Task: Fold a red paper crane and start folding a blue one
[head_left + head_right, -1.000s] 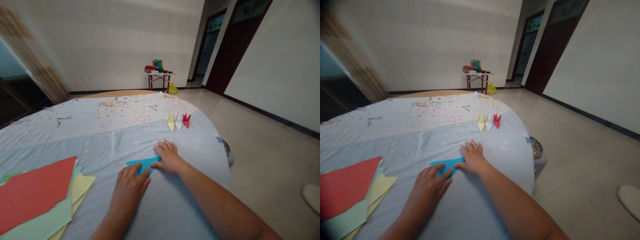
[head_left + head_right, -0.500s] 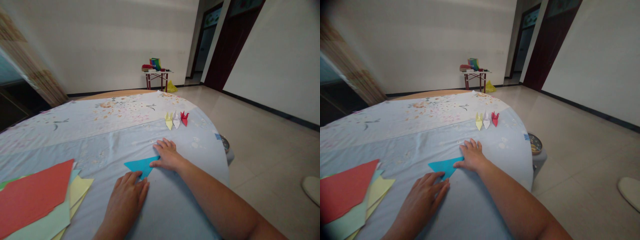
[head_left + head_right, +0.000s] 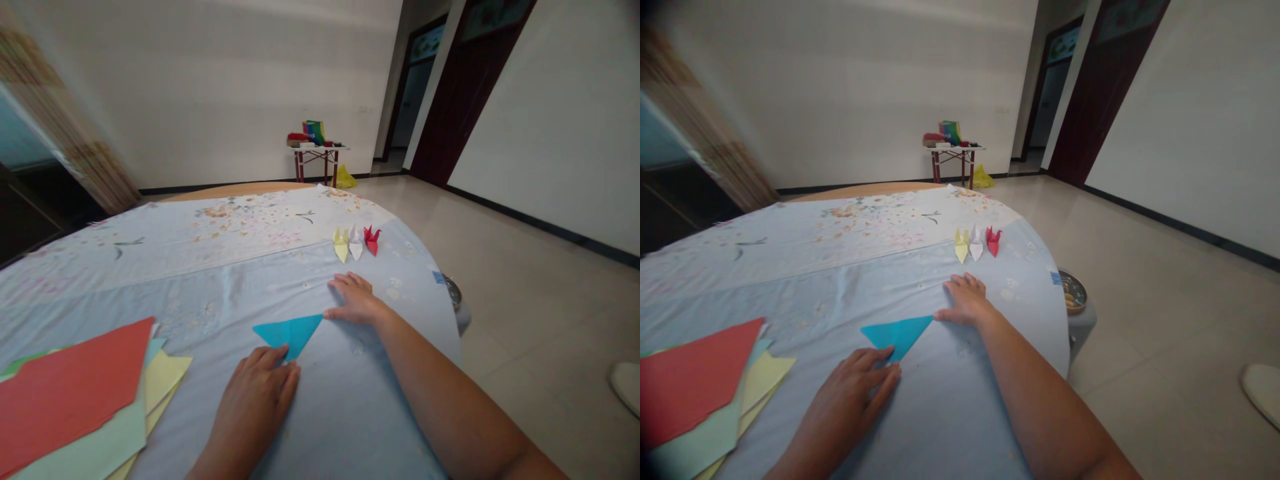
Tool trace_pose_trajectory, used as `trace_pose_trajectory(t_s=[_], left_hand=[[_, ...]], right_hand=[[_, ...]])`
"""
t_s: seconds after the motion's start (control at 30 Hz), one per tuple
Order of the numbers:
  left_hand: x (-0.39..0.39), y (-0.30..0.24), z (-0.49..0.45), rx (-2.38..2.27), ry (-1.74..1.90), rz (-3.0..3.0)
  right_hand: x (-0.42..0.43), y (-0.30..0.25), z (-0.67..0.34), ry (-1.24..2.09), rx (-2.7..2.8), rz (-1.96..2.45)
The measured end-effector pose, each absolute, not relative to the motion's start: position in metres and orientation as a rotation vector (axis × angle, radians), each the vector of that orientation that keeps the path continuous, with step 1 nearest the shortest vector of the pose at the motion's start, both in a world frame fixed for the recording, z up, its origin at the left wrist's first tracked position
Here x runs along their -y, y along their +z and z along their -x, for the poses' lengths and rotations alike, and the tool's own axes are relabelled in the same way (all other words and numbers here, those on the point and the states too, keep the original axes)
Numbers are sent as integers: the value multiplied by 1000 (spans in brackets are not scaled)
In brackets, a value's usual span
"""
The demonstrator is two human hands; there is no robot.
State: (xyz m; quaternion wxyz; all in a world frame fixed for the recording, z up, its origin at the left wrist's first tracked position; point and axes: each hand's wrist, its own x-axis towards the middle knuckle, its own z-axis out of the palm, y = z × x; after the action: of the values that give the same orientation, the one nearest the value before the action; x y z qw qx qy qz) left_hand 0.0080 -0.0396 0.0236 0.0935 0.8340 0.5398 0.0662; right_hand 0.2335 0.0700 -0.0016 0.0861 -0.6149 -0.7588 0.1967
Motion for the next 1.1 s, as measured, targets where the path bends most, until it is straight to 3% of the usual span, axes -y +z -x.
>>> trace_pose_trajectory(t_s=[0.27,0.57,0.87,1.1], left_hand=[[39,18,-9,-1608,278,-2516],[29,5,1,-1532,482,-2575],[14,-10,13,-1591,526,-2477],[1,3,14,-1709,719,-1926]], right_hand=[[-63,5,-210,572,2198,1255],[-56,3,-181,458,2525,1298],[-65,1,-187,688,2354,1204],[-67,-12,-187,1096,1767,1056]])
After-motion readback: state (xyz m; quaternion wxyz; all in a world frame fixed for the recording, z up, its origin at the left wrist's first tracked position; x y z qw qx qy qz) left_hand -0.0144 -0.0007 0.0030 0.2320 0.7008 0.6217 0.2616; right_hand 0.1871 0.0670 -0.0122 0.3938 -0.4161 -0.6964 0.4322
